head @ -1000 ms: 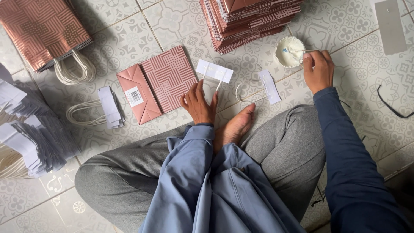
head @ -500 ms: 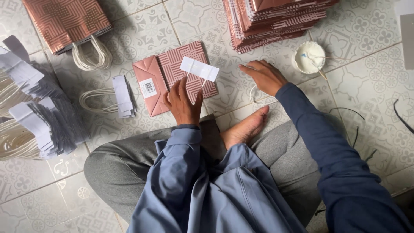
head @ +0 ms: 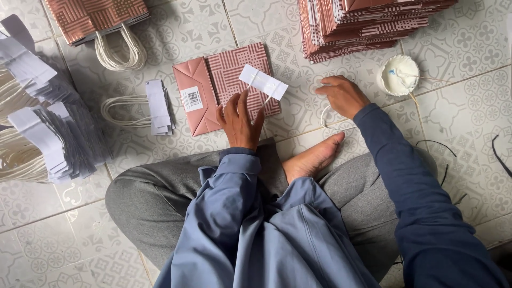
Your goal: The person sits on the floor and assembles paper bags by applying glue to white paper strips and attaching them to the handles of patterned paper bags. They press the glued areas to secure the strips and then place the finished bags into a stack.
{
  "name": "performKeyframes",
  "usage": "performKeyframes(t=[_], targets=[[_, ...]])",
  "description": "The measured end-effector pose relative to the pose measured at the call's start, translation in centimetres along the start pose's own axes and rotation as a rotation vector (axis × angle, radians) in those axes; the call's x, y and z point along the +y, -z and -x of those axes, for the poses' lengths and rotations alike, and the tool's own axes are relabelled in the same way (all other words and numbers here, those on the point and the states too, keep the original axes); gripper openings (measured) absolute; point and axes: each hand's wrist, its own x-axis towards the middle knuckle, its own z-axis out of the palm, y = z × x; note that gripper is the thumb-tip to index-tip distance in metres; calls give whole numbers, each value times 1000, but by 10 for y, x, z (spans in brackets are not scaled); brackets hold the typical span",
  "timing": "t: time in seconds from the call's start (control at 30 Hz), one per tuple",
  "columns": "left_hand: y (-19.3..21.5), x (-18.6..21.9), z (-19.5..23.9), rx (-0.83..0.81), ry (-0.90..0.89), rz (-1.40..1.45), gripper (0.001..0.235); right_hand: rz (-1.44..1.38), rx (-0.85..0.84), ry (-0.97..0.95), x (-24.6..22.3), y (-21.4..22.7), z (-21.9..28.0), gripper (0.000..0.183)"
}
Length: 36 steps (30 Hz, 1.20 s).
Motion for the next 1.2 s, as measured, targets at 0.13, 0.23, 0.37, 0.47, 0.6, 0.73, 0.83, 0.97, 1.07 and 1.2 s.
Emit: performKeyframes(t=[0.13, 0.23, 0.37, 0.47, 0.6, 0.73, 0.83, 0.97, 1.07, 1.2], targets=[[4, 8, -2, -18, -55, 49, 72, -402, 198, -125, -27, 43, 4, 39], [9, 15, -2, -30, -93, 83, 72, -470, 361, -79, -54, 65, 9, 39], [10, 27, 0, -43, -131, 143, 71, -101, 610, 180, -105, 76, 15, 38], [22, 41, -3, -73, -159, 190, 67, 15, 726, 258, -118, 70, 11, 29], [28, 52, -3, -88, -159, 262, 62, 112, 803, 318, -118, 65, 4, 14], [19, 51, 3, -104, -148, 316, 62, 62, 895, 344, -129, 76, 0, 9], [17, 53, 3, -95, -150, 348, 59, 56, 942, 360, -132, 81, -2, 11], [20, 57, 0, -68, -160, 357, 57, 54, 940, 359, -129, 80, -1, 10], [18, 57, 1, -59, -155, 363, 58, 3, 926, 377, -127, 81, 0, 11], [17, 58, 1, -49, -154, 354, 57, 0, 923, 368, -127, 81, 0, 12]])
